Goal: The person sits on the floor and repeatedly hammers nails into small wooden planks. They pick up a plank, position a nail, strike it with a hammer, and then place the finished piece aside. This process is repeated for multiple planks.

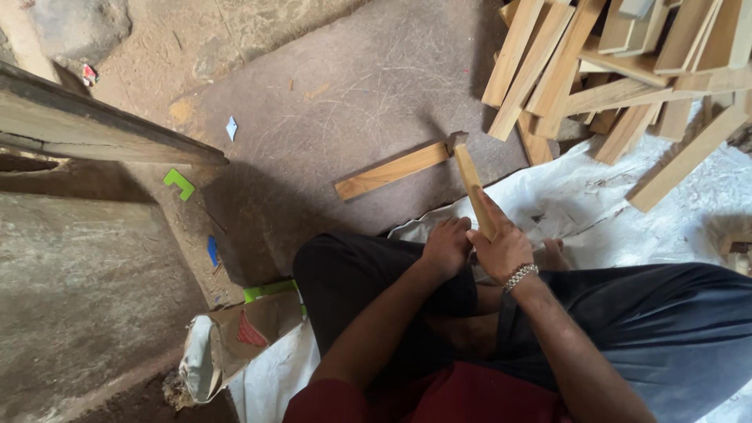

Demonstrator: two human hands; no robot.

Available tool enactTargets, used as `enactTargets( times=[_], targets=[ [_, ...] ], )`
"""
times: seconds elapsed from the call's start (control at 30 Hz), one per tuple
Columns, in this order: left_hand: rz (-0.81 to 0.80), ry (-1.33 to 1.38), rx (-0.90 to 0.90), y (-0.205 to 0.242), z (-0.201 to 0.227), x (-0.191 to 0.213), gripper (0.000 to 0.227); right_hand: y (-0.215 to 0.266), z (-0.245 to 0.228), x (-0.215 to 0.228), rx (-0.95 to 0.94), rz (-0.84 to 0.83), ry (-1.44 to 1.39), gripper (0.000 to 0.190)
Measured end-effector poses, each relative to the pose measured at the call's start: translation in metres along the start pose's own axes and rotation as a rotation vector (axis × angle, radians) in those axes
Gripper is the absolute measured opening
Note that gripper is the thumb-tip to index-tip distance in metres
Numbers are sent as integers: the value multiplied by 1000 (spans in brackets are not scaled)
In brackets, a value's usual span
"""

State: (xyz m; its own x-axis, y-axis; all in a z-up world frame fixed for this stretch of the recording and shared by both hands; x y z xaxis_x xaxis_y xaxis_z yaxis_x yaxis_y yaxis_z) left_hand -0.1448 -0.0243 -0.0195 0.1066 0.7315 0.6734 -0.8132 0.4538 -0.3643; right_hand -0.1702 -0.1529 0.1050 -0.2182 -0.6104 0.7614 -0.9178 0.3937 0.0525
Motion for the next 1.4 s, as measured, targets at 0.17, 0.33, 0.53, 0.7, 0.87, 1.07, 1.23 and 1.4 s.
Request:
enactTargets(
  times=[0.17,0.33,0.53,0.7,0.87,1.07,1.23,1.4],
  targets=[
    [54,44,21,-6,12,10,12,-10,5,0,-36,-43,34,86],
    [9,163,170,-8,16,20,18,-5,18,12,-159,-45,-205,87],
    [-72,396,393,-8,8,-4,15,6,37,33,-459,-145,-520,85],
    [95,799,763,-7,-11,-14,11,6,50,35,-524,-165,-780,87],
    [243,955,978,-24,-22,19,21,7,54,34,-514,-176,-856,87],
    [431,917,744,-59,-58,42,12,8,57,22,-595,-202,-856,88],
    [532,441,404,-98,-78,54,9,8,57,15,-657,-237,-972,88],
    [539,335,289,-125,-82,56,10,10,54,9,-729,-271,-1120,85]
  ],
)
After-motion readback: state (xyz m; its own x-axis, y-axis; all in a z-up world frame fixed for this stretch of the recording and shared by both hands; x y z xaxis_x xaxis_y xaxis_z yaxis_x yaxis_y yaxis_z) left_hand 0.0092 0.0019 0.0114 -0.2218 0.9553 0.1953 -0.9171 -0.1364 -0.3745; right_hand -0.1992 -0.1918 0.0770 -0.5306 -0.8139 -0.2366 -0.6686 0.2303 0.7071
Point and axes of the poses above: each hand's wrist, its own y-axis away from the middle knuckle, its own x-axis out of the back of the hand, z = x × y, the point moved 1 cm from there along -y, towards the middle knuckle, and after that the axes turned 15 degrees about z, right-handed, at the moved point
